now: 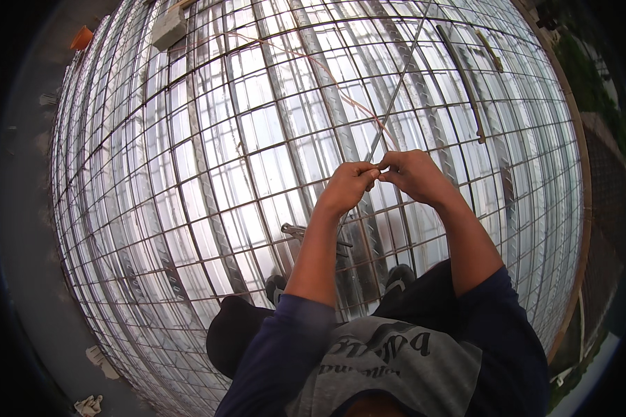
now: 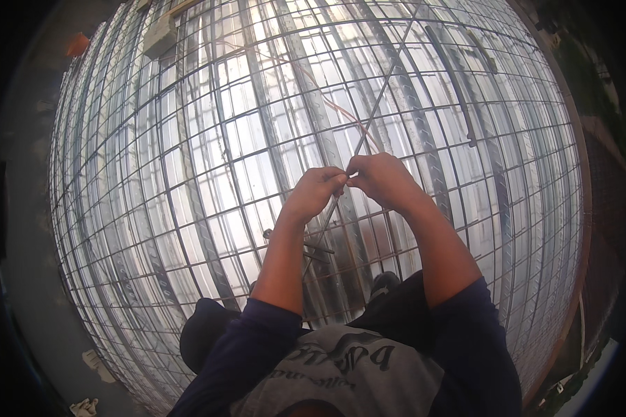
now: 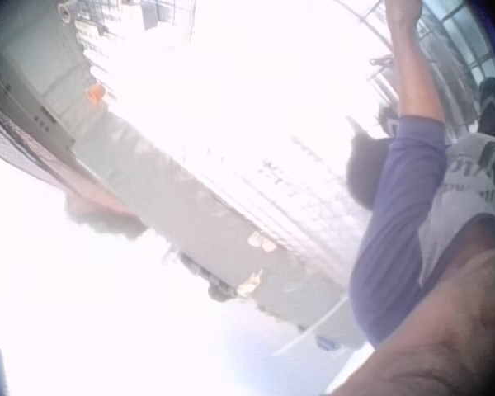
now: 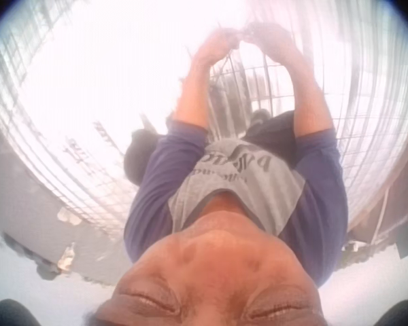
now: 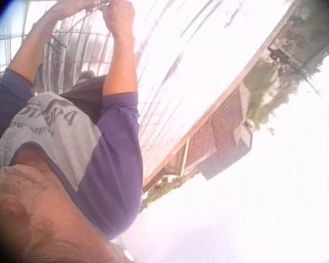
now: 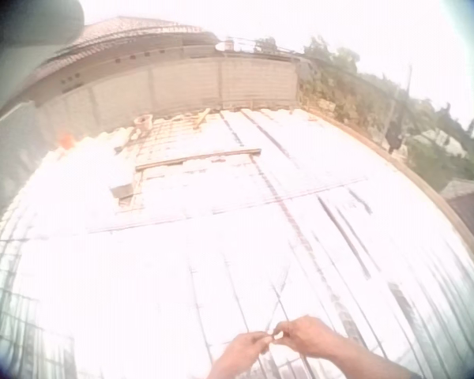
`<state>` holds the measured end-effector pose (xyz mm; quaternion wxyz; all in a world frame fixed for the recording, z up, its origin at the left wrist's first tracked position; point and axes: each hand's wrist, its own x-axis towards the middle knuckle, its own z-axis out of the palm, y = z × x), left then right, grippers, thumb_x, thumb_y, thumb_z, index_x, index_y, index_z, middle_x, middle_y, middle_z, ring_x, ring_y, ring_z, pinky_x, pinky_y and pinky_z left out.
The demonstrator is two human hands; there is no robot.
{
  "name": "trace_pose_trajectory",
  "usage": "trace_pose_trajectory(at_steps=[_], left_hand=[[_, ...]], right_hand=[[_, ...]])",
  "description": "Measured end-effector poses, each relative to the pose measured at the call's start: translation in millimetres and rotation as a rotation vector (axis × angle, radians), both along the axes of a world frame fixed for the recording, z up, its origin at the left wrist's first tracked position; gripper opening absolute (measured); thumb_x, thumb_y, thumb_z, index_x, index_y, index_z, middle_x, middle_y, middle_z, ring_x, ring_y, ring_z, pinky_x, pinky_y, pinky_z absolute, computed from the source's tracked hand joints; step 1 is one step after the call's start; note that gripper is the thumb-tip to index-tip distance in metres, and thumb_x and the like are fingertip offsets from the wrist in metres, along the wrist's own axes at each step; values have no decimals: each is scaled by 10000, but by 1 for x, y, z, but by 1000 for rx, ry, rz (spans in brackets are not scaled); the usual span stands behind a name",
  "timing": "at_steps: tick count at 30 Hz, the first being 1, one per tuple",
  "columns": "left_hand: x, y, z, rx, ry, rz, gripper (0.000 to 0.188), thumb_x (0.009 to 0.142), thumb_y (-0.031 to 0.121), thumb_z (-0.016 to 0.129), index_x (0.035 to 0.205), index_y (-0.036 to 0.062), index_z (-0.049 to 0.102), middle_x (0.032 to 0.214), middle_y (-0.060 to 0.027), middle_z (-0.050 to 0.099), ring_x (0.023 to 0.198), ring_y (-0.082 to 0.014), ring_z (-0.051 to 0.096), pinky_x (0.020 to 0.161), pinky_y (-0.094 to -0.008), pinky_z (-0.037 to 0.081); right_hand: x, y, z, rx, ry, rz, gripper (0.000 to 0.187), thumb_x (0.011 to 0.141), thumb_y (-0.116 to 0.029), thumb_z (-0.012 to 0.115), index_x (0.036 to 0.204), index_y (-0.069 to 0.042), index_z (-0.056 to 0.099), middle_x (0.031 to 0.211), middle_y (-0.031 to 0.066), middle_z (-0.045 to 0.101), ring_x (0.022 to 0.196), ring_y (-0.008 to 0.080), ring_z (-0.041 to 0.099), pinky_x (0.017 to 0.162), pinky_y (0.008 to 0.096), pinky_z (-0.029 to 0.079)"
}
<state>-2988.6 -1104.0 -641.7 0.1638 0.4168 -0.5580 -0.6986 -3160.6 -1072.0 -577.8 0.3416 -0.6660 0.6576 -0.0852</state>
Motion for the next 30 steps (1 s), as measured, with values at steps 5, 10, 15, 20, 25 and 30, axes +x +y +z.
trace_pose_trajectory(at_steps=[5,10,15,20,25,30], left_hand=[[-10,-8,10,-151,-114,33,274,917,236,546,942,-8,668,714,-63,579,695,-153,530,673,-323,437],[-22,-21,14,-377,-95,179,263,897,232,557,935,-1,673,761,-177,630,716,-299,601,697,-384,464],[11,-48,20,-515,-330,190,200,861,227,607,837,39,673,860,-184,654,878,-359,629,776,-466,483],[128,-116,64,-705,-785,193,75,707,131,636,695,92,699,735,-108,675,745,-303,663,629,-402,523],[303,-7,152,-633,-1033,347,101,702,89,586,705,76,686,719,-104,660,699,-302,642,610,-424,507],[437,334,231,-205,-1008,1132,234,826,186,571,992,30,626,920,-157,655,928,-291,636,785,-409,496]], right_hand=[[-15,-4,-6,-83,78,16,162,826,-175,690,854,-19,657,729,126,669,681,254,652,644,348,493],[-13,-17,8,-86,-23,-164,230,849,-212,628,844,18,629,745,188,630,725,350,615,674,415,472],[4,-26,-19,-72,-351,-359,383,906,-263,597,1183,1,592,869,78,634,694,126,565,587,264,448],[-35,-26,-103,271,-253,-260,599,904,-364,596,1375,-39,419,898,75,584,660,120,550,468,235,411],[-29,-15,-181,599,-114,-20,532,902,-259,567,1363,-36,425,872,106,563,588,142,547,400,234,411],[-33,-27,-206,777,-14,116,512,912,-282,542,1342,-30,425,910,150,589,628,202,616,407,278,487]])
